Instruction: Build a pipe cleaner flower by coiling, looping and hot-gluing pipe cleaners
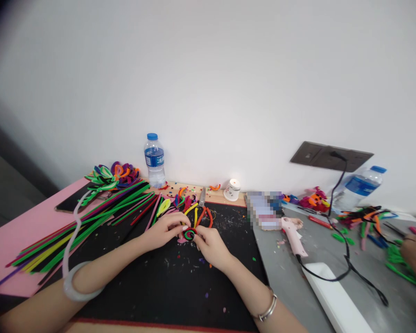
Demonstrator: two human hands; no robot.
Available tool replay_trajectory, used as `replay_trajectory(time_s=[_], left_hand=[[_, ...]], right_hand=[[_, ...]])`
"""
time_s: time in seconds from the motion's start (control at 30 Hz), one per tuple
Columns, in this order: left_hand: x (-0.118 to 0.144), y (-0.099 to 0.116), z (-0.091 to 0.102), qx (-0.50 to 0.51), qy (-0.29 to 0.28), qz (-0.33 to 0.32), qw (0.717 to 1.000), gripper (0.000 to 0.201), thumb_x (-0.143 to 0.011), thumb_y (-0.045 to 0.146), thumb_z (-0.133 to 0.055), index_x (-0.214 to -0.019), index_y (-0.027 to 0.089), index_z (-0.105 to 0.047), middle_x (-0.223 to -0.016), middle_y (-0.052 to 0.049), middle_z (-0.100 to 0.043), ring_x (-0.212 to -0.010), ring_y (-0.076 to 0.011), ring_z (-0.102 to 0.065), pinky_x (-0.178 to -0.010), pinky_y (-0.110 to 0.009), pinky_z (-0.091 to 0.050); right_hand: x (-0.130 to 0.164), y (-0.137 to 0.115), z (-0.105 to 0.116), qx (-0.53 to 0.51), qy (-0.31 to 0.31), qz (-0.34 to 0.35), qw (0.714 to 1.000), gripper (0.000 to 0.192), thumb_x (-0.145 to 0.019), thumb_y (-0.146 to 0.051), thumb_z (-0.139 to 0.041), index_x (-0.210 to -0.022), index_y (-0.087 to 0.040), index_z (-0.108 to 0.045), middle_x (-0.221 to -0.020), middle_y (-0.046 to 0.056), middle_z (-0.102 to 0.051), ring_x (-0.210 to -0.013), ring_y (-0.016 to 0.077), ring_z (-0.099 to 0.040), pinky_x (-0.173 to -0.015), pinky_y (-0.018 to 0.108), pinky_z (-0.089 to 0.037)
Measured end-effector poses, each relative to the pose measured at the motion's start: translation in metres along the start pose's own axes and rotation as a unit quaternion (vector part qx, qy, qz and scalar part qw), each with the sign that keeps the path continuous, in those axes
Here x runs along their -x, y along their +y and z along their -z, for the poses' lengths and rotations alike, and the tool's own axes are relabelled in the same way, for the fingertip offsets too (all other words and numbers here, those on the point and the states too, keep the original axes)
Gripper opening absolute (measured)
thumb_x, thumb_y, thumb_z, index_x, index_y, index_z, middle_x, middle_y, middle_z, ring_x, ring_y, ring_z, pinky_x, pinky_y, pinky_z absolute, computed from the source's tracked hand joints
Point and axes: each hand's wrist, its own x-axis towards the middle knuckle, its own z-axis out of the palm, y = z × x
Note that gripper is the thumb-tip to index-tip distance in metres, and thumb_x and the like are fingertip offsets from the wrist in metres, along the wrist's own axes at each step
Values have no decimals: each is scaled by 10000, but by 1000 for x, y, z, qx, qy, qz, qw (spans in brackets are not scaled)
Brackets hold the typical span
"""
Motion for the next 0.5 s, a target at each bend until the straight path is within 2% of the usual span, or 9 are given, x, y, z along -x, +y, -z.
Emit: replay_trajectory(time_s=[0.23, 0.4, 0.5], left_hand=[[0, 0, 0, 3, -2, 3, 1000, 158, -858, 227, -467, -905, 176, -609, -905, -35, -585, -680, -116, -571, -648, -230, -471], [-1, 1, 0, -6, 0, 0, 1000, 154, -854, 224, -473, -902, 178, -613, -913, -40, -595, -734, -134, -580, -668, -236, -473], [-1, 1, 0, -1, -3, 3, 1000, 157, -856, 224, -468, -904, 174, -609, -913, -40, -587, -685, -119, -574, -635, -225, -471]], right_hand=[[0, 1, 0, 2, -1, -1, 1000, 266, -858, -178, -418, -593, -181, -408, -515, -47, -470, -481, 85, -445, -503, 178, -321], [0, 0, 0, 1, -1, -2, 1000, 263, -853, -172, -421, -591, -183, -405, -515, -46, -472, -478, 88, -447, -501, 186, -322], [0, 0, 0, 2, 0, 0, 1000, 265, -854, -171, -420, -590, -182, -405, -517, -46, -471, -481, 87, -446, -506, 188, -323]])
